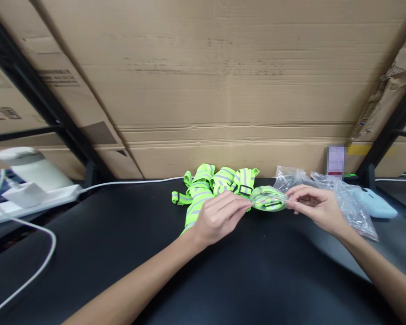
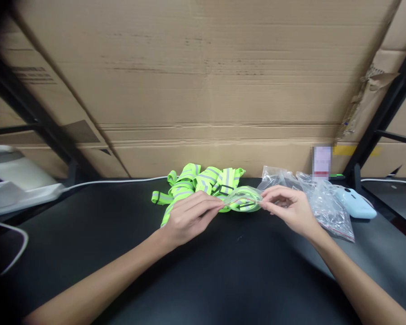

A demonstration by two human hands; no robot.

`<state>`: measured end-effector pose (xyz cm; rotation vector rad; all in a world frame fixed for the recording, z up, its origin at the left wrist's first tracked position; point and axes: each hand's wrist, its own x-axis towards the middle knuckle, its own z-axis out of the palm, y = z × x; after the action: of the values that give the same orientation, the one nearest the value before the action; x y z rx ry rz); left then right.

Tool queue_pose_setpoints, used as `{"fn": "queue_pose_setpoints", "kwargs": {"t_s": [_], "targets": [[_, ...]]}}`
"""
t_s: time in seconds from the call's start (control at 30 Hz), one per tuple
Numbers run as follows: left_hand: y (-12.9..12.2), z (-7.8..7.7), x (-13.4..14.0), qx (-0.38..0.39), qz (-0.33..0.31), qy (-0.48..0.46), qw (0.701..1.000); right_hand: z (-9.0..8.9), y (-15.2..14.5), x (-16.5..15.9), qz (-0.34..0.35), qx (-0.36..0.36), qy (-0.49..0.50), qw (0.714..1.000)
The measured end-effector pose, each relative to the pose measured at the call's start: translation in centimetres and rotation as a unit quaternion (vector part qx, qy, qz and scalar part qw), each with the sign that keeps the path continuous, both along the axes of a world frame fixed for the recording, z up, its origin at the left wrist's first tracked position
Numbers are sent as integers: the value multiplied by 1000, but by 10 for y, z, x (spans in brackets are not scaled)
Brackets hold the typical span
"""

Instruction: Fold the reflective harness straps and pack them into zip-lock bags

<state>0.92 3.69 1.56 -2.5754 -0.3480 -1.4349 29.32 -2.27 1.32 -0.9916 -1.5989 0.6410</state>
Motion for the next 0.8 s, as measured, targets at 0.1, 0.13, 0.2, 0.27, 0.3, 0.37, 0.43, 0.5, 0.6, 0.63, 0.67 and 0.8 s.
{"fn": "queue_pose_setpoints", "kwargs": {"t_s": [0.1,0.13,0.2,0.27,0.3,0.37,0.43,0.5,0.6,0.63,0.67,0.8], "targets": [[1,-2,0,-10,5,1,1000,-3,-2,-3,-13,38,-44,998],[2,-3,0,-10,7,2,1000,-4,-2,-4,-15,51,-62,997],[2,-3,-1,-6,11,6,1000,-6,-3,-4,-19,64,-79,995],[2,-4,-1,1,19,8,1000,-7,-3,-3,-23,60,-69,996],[2,-5,-1,7,24,8,1000,-7,-3,-3,-22,55,-59,997],[2,-6,-1,19,30,9,999,-8,-3,-4,-9,42,-38,998],[2,-8,-1,23,25,9,999,-8,-4,-7,10,25,-14,1000],[3,-9,0,18,15,12,1000,-9,-5,-10,24,3,12,1000],[2,-8,1,0,8,16,1000,-10,-7,-15,27,-14,43,999],[2,-7,2,-5,9,15,1000,-10,-7,-16,26,-11,43,999],[1,-7,3,-9,11,14,1000,-10,-7,-16,24,-2,37,999],[1,-6,3,1,20,17,1000,-9,-5,-14,-1,66,-33,997]]}}
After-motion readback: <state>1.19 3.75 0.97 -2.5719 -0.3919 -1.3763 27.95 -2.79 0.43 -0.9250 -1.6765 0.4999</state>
